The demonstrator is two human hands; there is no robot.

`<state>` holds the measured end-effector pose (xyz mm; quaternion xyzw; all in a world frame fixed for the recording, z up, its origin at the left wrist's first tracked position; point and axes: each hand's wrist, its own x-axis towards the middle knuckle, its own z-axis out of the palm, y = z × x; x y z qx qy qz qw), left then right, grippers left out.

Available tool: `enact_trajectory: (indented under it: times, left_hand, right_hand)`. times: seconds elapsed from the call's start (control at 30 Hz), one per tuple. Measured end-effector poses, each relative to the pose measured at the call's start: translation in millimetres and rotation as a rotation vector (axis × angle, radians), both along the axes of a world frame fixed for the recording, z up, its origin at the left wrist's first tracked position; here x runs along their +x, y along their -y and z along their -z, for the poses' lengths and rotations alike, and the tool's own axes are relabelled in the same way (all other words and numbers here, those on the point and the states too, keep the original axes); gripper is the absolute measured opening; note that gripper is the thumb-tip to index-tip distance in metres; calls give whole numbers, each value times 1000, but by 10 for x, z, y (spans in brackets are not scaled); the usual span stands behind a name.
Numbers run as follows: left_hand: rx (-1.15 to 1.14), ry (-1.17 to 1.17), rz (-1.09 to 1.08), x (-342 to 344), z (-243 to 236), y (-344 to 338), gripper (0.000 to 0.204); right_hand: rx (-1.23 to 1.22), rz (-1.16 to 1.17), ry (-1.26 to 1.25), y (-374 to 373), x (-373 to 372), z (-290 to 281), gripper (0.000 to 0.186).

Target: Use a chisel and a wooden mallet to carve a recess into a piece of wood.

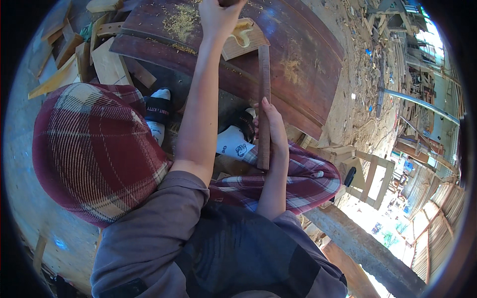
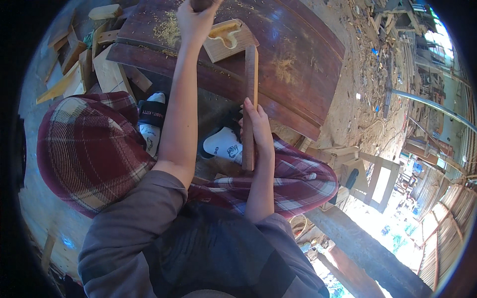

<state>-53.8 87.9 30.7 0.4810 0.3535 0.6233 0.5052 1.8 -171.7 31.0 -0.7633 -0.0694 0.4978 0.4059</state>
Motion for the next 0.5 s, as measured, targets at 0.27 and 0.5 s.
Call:
enact_trajectory:
  times: [0.27, 0.5]
  left_hand:
    - [-176, -249, 245, 4, -250, 235, 27]
    - [188, -539, 63, 416, -15, 489, 22]
  right_hand:
    - [16, 38, -102, 93, 34, 10, 47]
    - [12, 37, -137, 103, -36, -138, 45]
